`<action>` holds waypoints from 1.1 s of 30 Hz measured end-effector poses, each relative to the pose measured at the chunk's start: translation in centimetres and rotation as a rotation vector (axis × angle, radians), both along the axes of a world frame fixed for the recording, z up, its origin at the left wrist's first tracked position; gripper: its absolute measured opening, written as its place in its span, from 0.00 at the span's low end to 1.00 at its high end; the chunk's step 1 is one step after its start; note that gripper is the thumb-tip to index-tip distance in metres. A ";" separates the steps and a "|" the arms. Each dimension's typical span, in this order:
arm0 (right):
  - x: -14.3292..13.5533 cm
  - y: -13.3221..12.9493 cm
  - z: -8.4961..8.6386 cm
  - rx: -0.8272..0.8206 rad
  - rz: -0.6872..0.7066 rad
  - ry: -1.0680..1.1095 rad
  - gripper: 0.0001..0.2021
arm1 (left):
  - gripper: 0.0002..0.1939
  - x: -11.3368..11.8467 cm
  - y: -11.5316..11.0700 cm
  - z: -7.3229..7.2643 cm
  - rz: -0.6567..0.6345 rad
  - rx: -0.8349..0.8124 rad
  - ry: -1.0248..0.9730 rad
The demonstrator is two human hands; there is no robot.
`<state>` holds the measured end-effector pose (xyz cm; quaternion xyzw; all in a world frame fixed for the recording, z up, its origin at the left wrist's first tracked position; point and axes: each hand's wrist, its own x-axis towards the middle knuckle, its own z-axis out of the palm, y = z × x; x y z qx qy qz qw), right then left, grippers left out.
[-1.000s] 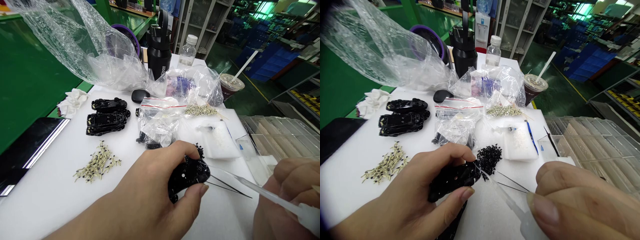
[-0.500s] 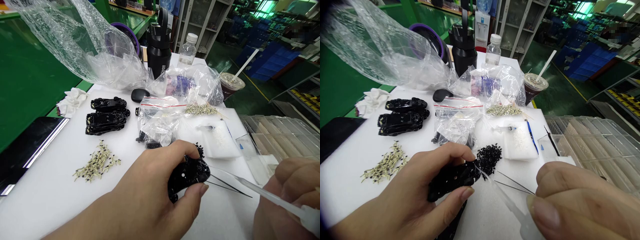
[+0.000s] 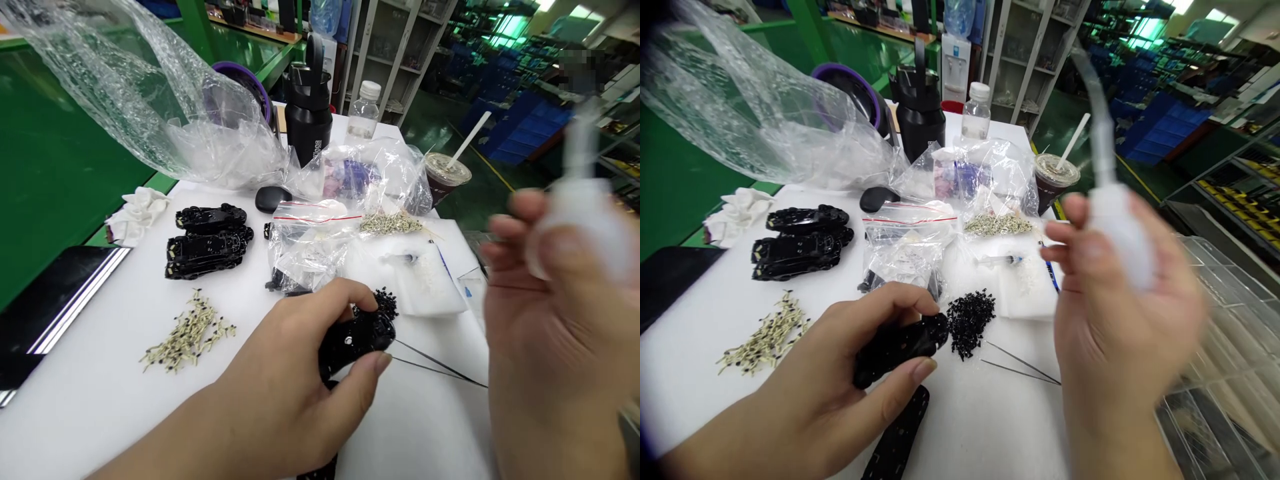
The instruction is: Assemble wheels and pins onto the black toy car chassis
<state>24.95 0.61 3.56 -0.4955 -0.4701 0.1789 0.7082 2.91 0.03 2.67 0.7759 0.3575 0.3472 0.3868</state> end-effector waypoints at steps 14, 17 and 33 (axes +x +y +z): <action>-0.5 3.3 -2.7 -0.470 0.134 -0.658 0.09 | 0.10 -0.2 -0.6 0.1 0.109 0.039 0.186; -0.4 3.6 -2.6 -0.452 0.114 -0.643 0.09 | 0.11 -0.3 -0.7 0.1 0.118 0.055 0.199; -1.5 2.4 -0.4 -0.563 0.306 -0.862 0.13 | 0.12 -0.6 0.2 -0.2 0.010 0.174 0.271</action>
